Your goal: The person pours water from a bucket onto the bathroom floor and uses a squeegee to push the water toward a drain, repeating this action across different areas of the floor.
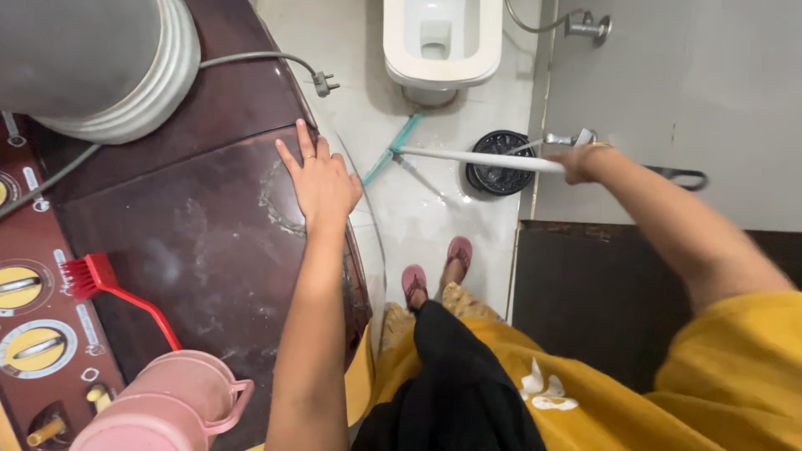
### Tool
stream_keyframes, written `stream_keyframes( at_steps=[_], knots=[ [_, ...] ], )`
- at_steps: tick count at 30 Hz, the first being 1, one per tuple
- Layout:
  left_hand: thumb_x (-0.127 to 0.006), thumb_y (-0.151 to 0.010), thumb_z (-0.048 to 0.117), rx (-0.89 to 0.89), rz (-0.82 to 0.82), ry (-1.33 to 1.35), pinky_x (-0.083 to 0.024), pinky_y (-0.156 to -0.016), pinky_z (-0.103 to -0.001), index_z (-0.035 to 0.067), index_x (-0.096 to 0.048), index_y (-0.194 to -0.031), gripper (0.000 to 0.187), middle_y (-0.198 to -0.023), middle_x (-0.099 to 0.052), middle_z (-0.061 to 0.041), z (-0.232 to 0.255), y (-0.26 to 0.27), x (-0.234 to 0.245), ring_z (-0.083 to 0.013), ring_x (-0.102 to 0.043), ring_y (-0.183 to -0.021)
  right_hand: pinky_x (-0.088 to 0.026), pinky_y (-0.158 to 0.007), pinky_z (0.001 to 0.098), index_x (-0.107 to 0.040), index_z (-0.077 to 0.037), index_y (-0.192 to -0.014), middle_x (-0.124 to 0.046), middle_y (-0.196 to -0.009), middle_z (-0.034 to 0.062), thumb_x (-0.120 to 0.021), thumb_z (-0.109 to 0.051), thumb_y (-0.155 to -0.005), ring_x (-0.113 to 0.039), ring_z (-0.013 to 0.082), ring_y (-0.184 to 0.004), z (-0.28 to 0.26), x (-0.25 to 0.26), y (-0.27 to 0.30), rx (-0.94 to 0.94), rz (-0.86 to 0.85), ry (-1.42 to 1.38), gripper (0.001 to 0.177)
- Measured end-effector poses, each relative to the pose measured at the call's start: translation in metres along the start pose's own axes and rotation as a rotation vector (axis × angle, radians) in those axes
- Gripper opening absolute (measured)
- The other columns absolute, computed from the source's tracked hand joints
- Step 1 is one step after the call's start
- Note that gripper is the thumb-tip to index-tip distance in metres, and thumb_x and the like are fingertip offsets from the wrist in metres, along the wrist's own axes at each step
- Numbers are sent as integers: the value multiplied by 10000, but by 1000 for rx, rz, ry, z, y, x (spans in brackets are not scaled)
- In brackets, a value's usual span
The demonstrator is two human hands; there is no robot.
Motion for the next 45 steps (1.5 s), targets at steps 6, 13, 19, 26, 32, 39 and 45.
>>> stream_keyframes(
  at_steps=[6, 13, 19, 26, 32, 39, 45],
  knots=[
    [-668, -814, 416, 3, -27, -7, 3, -1188, -692, 80, -792, -1077, 444, -1478, -544, -132, 3, 3, -1, -362, -114, -1566, -598, -900, 406, -336, -466, -1593, -702, -1341, 80, -590, -39, -889, -726, 206, -1101, 37, -15, 62, -9, -101, 52, 861],
    [-656, -805, 393, 10, -20, -11, 1, -1180, -695, 67, -794, -1062, 437, -1480, -539, -137, 3, 1, -3, -360, -120, -1560, -632, -892, 375, -397, -541, -1550, -732, -1313, -7, -599, 29, -877, -767, 164, -1037, 44, 26, 100, -26, -40, 156, 905],
    [-650, -803, 382, 8, -6, -9, -3, -1181, -691, 77, -796, -1052, 420, -1498, -527, -134, 2, 1, -6, -360, -116, -1558, -594, -880, 389, -364, -525, -1563, -730, -1279, 34, -635, -19, -887, -717, 193, -1007, 35, 43, 63, 51, 92, 129, 887],
    [-652, -812, 377, 4, 5, -3, -15, -1182, -696, 75, -799, -1037, 404, -1479, -544, -142, 3, 2, -3, -364, -122, -1561, -545, -708, 394, -271, -524, -1617, -767, -1171, 188, -655, -117, -906, -725, 258, -813, 15, 20, 16, -42, -119, -131, 904],
    [-651, -794, 390, -5, 2, 17, -4, -1183, -692, 73, -798, -1034, 423, -1474, -542, -141, 3, 3, -3, -367, -119, -1556, -605, -790, 436, -243, -495, -1605, -739, -1227, 136, -632, -170, -916, -742, 295, -940, -11, -93, 52, 3, -121, -355, 855],
    [-637, -839, 406, -12, -7, -41, 13, -1179, -704, 64, -795, -1062, 437, -1451, -558, -141, 3, 2, -10, -388, -92, -1561, -575, -1021, 424, -221, -513, -1614, -690, -1361, 120, -589, -71, -896, -728, 271, -1181, -5, -149, 129, -97, -135, -155, 920],
    [-648, -818, 406, -26, 52, -33, 14, -1169, -709, 69, -800, -1049, 436, -1441, -566, -132, 3, 3, -14, -385, -86, -1554, -539, -1065, 422, -355, -537, -1541, -644, -1419, 69, -629, -33, -869, -656, 283, -1263, -4, -102, 174, 3, 74, 59, 883]
  ],
)
Point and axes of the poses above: each hand's wrist, its own y-axis away from the middle knuckle, its own x-axis out of the back of the hand, z = x × y, the point moved 3 cm from there along -y, towards the middle knuckle
